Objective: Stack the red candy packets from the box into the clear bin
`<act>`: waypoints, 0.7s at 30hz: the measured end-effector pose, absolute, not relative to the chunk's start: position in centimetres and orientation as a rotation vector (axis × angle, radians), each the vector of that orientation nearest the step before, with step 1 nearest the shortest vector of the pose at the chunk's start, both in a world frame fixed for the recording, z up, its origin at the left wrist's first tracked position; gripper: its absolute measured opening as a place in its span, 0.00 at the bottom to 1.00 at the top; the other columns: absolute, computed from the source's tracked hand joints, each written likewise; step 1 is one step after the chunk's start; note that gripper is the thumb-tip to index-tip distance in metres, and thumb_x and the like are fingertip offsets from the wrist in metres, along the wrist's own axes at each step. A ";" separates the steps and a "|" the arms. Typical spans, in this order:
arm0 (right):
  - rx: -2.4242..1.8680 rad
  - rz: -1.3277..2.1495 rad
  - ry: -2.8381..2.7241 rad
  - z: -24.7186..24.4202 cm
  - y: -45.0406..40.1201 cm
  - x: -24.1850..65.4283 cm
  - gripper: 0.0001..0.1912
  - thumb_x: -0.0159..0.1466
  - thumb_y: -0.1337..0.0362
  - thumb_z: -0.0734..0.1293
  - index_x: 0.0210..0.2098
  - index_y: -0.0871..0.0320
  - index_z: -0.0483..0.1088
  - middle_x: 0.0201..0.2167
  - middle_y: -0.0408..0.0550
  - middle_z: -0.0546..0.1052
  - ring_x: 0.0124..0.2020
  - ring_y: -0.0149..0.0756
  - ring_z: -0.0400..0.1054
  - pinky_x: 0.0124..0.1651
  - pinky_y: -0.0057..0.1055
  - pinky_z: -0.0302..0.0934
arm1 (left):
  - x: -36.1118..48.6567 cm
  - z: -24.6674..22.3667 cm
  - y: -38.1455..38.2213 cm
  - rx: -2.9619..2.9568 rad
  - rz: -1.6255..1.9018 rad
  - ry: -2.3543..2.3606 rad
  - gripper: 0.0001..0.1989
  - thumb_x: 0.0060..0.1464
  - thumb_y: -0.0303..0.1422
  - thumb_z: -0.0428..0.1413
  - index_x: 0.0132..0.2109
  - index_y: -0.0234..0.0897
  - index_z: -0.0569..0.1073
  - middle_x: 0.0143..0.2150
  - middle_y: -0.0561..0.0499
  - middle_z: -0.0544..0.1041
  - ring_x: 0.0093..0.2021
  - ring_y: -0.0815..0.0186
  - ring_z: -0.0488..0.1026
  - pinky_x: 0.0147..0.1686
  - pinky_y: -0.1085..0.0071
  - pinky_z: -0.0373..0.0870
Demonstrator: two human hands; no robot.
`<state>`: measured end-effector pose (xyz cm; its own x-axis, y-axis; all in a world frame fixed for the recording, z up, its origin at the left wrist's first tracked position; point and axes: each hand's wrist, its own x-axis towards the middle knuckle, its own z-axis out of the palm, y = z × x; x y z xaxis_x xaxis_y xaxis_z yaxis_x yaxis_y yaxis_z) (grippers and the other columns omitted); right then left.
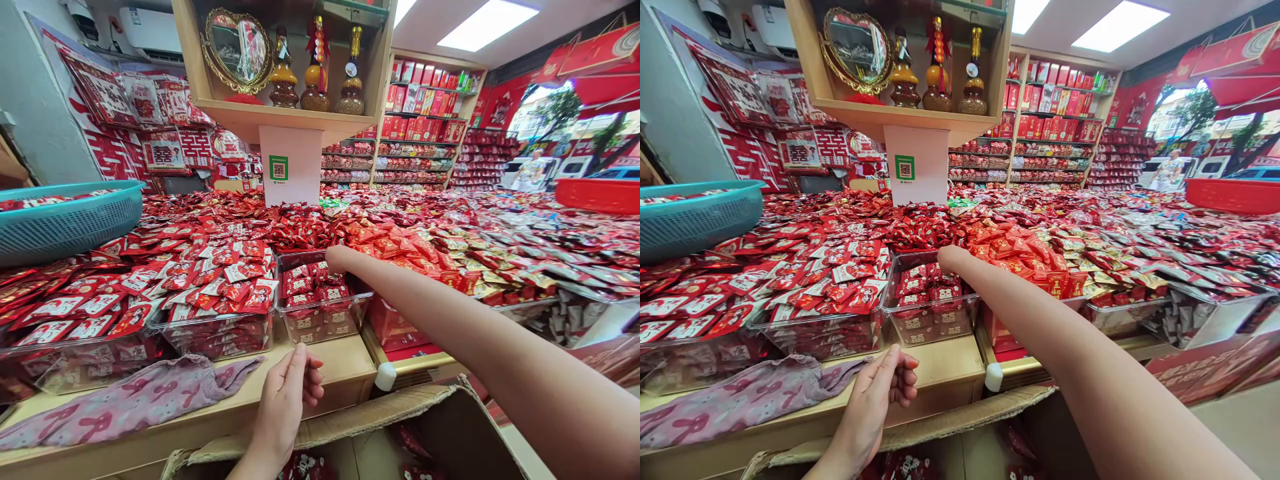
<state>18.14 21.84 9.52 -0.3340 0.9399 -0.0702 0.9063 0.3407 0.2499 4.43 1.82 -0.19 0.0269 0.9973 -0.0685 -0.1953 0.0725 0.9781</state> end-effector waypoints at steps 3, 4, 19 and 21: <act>1.635 0.246 2.435 10.2 20.5 17.6 0.19 0.53 0.61 0.63 0.41 0.66 0.71 0.39 0.59 0.73 0.41 0.44 0.67 0.39 0.30 0.60 | 4.5 -0.2 1.9 1.029 1.223 1.081 0.18 0.50 0.45 0.48 0.28 0.33 0.70 0.20 0.53 0.70 0.20 0.72 0.67 0.18 0.78 0.60; 1.614 0.234 2.446 10.4 20.0 17.4 0.19 0.54 0.60 0.63 0.40 0.66 0.71 0.39 0.58 0.73 0.41 0.43 0.67 0.39 0.29 0.60 | 4.5 -0.2 1.9 1.027 1.220 1.082 0.18 0.50 0.45 0.48 0.28 0.33 0.70 0.20 0.53 0.70 0.20 0.72 0.67 0.18 0.78 0.60; 1.464 0.111 2.478 10.4 17.2 17.3 0.23 0.47 0.60 0.69 0.42 0.62 0.70 0.40 0.53 0.73 0.40 0.40 0.66 0.35 0.25 0.58 | 4.5 -0.1 1.8 1.012 1.223 1.080 0.18 0.49 0.45 0.48 0.28 0.33 0.70 0.20 0.54 0.70 0.19 0.72 0.66 0.18 0.78 0.60; 1.428 0.044 2.633 10.4 17.2 17.2 0.17 0.51 0.61 0.66 0.40 0.59 0.71 0.37 0.49 0.75 0.37 0.36 0.68 0.34 0.23 0.57 | 4.5 -0.1 1.9 1.010 1.224 1.077 0.18 0.49 0.45 0.49 0.28 0.33 0.71 0.20 0.54 0.70 0.19 0.72 0.66 0.18 0.78 0.60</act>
